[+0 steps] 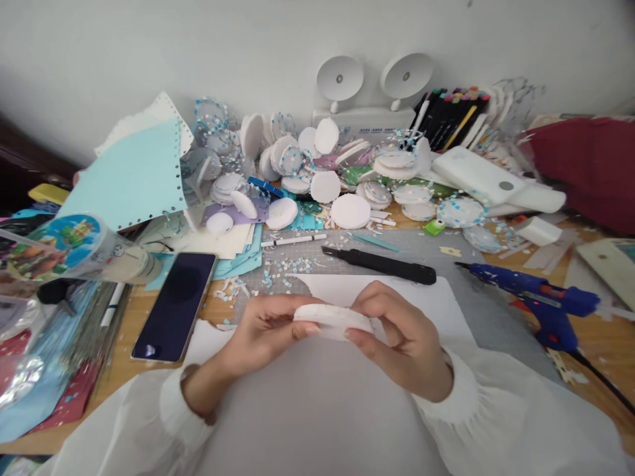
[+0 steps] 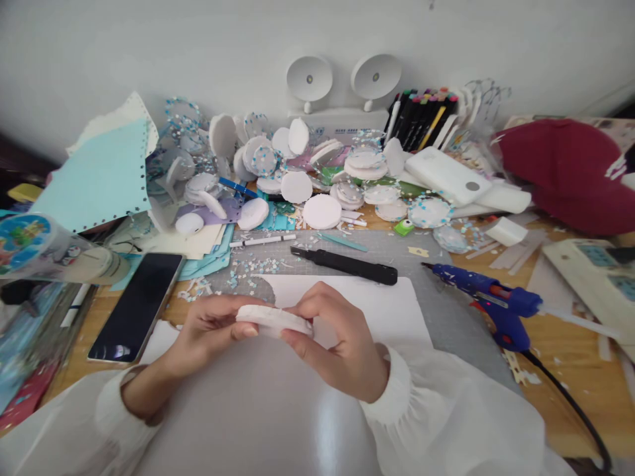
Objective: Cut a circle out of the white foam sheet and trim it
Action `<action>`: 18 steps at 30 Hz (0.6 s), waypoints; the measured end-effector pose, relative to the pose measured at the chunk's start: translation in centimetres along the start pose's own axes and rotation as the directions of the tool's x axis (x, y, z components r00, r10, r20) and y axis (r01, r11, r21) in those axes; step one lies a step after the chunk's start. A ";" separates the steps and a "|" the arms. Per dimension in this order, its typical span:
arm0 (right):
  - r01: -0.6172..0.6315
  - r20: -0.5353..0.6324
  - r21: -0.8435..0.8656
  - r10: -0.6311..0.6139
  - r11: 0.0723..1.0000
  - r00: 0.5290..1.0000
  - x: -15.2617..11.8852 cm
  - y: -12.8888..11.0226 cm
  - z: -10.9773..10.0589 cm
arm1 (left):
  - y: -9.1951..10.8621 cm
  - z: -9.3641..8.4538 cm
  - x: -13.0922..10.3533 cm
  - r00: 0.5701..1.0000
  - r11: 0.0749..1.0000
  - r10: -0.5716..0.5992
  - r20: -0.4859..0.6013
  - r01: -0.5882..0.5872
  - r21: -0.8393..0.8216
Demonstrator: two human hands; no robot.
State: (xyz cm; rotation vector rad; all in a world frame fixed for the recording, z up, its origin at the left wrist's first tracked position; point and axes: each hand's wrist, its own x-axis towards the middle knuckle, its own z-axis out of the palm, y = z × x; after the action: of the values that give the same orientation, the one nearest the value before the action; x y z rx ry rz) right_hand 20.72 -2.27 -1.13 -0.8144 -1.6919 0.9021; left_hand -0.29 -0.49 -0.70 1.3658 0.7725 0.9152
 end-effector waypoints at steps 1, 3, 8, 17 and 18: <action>-0.001 0.001 0.000 0.001 1.000 1.000 0.0 0.0 0.0 | 0.0 0.0 0.0 1.000 1.000 -0.001 0.003 0.001 0.005; -0.007 0.002 -0.003 0.007 1.000 1.000 0.0 0.0 0.0 | 0.1 0.0 0.0 1.000 1.000 -0.004 0.008 0.004 0.011; -0.016 0.003 -0.016 0.016 1.000 1.000 0.0 0.0 0.1 | 0.3 0.2 0.2 1.000 1.000 -0.018 -0.002 0.018 0.020; -0.210 0.013 0.030 0.209 0.977 0.978 -0.3 0.6 0.3 | -0.9 -0.2 0.5 0.982 0.993 -0.038 -0.186 0.016 -0.121; -0.196 -0.012 0.024 0.196 0.980 0.980 -0.3 0.6 0.3 | -0.9 -0.1 0.5 0.983 0.992 -0.036 -0.178 0.014 -0.123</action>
State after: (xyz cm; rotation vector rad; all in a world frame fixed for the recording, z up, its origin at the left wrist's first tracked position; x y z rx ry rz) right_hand 20.57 -2.24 -1.85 -0.9824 -1.6057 1.0456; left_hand -0.06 0.07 -1.57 1.1754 0.8551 1.0592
